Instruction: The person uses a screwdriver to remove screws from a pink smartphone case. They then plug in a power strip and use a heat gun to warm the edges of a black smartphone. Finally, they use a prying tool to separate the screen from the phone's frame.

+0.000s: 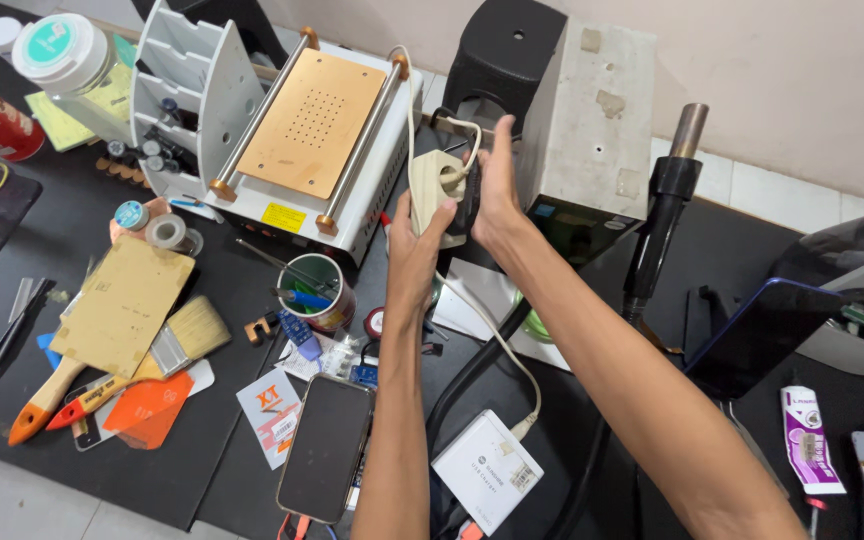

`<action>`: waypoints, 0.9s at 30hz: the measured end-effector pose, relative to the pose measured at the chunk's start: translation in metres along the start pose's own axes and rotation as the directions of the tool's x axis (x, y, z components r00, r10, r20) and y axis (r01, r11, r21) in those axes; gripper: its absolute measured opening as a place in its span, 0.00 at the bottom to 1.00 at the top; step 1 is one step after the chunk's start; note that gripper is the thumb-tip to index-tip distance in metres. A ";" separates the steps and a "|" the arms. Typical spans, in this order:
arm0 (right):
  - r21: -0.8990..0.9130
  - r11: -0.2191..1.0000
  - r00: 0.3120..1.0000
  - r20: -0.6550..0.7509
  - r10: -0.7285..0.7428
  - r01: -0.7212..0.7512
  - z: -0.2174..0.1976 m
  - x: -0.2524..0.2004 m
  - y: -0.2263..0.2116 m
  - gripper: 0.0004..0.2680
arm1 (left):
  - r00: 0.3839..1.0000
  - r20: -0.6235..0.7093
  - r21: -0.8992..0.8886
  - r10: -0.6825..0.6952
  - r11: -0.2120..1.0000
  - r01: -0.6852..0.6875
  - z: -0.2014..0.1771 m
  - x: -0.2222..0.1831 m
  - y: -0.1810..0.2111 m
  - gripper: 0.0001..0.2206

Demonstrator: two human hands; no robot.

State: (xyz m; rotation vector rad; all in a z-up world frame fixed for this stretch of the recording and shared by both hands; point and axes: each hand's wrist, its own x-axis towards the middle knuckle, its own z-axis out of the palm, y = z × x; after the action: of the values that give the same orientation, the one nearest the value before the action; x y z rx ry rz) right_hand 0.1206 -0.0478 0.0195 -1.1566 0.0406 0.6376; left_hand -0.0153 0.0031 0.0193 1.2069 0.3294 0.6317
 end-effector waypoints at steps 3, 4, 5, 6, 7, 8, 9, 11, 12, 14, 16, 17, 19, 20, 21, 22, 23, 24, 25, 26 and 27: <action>-0.089 0.993 0.993 0.072 0.089 -0.082 0.002 -0.007 -0.011 0.28 | 0.998 0.005 0.026 0.060 0.998 -0.060 0.006 0.000 0.001 0.21; -0.150 0.985 0.991 0.095 0.098 -0.083 0.005 -0.011 -0.009 0.30 | 0.997 -0.007 0.055 0.082 0.995 -0.081 0.006 -0.003 0.002 0.21; -0.137 0.988 0.988 0.122 0.094 -0.077 0.007 -0.014 -0.009 0.31 | 0.990 -0.019 0.128 0.138 0.983 -0.135 0.007 -0.004 0.004 0.21; -0.123 0.990 0.985 0.146 0.091 -0.073 0.008 -0.018 -0.008 0.32 | 0.981 -0.027 0.201 0.190 0.963 -0.181 0.008 -0.005 0.005 0.20; -0.109 0.992 0.982 0.169 0.088 -0.070 0.009 -0.021 -0.008 0.33 | 0.970 -0.031 0.273 0.242 0.935 -0.225 0.009 -0.006 0.006 0.20; -0.154 0.986 0.985 0.151 0.084 -0.060 0.009 -0.024 -0.009 0.33 | 0.976 -0.025 0.273 0.217 0.941 -0.202 0.009 -0.007 0.007 0.19; -0.198 0.979 0.988 0.134 0.079 -0.051 0.009 -0.026 -0.012 0.33 | 0.981 -0.020 0.274 0.191 0.945 -0.179 0.010 -0.008 0.007 0.19; -0.226 0.974 0.988 0.141 0.065 -0.032 0.013 -0.028 -0.014 0.32 | 0.983 -0.034 0.299 0.181 0.940 -0.163 0.010 -0.006 0.007 0.18; -0.212 0.977 0.986 0.159 0.057 -0.022 0.014 -0.028 -0.016 0.31 | 0.980 -0.053 0.319 0.192 0.933 -0.166 0.012 -0.004 0.006 0.17; -0.227 0.974 0.986 0.165 0.024 0.014 0.014 -0.026 -0.018 0.30 | 0.973 -0.072 0.314 0.218 0.931 -0.186 0.015 -0.002 0.003 0.17; -0.284 0.957 0.990 0.142 -0.023 0.063 0.015 -0.024 -0.019 0.29 | 0.966 -0.075 0.263 0.245 0.940 -0.218 0.016 -0.002 0.002 0.18; -0.327 0.941 0.995 0.080 -0.058 0.081 0.018 -0.023 -0.016 0.29 | 0.973 -0.076 0.245 0.219 0.950 -0.194 0.015 -0.001 0.002 0.18; -0.421 0.902 0.991 -0.042 -0.126 0.096 0.021 -0.026 -0.007 0.29 | 0.984 -0.084 0.208 0.156 0.969 -0.136 0.012 -0.004 0.001 0.19; -0.408 0.909 0.990 -0.067 -0.124 0.087 0.021 -0.028 -0.004 0.29 | 0.988 -0.084 0.192 0.132 0.975 -0.114 0.010 -0.006 0.000 0.19; -0.394 0.916 0.988 -0.092 -0.123 0.077 0.021 -0.031 -0.002 0.29 | 0.991 -0.083 0.176 0.108 0.980 -0.092 0.008 -0.008 0.000 0.19; -0.382 0.921 0.985 -0.116 -0.130 0.076 0.020 -0.031 -0.003 0.30 | 0.993 -0.078 0.156 0.090 0.985 -0.077 0.008 -0.006 -0.001 0.19; -0.370 0.925 0.989 -0.076 -0.127 0.090 0.019 -0.029 -0.007 0.31 | 0.992 -0.085 0.117 0.093 0.990 -0.083 0.010 -0.002 -0.003 0.19; -0.356 0.929 0.992 -0.037 -0.119 0.098 0.017 -0.028 -0.008 0.33 | 0.991 -0.095 0.081 0.091 0.993 -0.083 0.012 -0.001 -0.007 0.18; -0.342 0.934 0.994 0.002 -0.112 0.106 0.016 -0.028 -0.009 0.35 | 0.991 -0.104 0.046 0.089 0.995 -0.085 0.013 0.000 -0.010 0.18; -0.376 0.922 0.996 0.021 -0.089 0.091 0.015 -0.026 -0.010 0.36 | 0.992 -0.107 0.000 0.072 0.997 -0.073 0.012 0.002 -0.012 0.18; -0.410 0.909 0.997 0.039 -0.066 0.076 0.014 -0.024 -0.011 0.37 | 0.993 -0.109 -0.046 0.055 0.997 -0.061 0.011 0.002 -0.014 0.18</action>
State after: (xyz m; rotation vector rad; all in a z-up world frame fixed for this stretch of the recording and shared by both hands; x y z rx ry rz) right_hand 0.1016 -0.0491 0.0430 -1.5512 -0.1648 0.6112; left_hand -0.0036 -0.0066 0.0101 1.1414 0.3682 0.7529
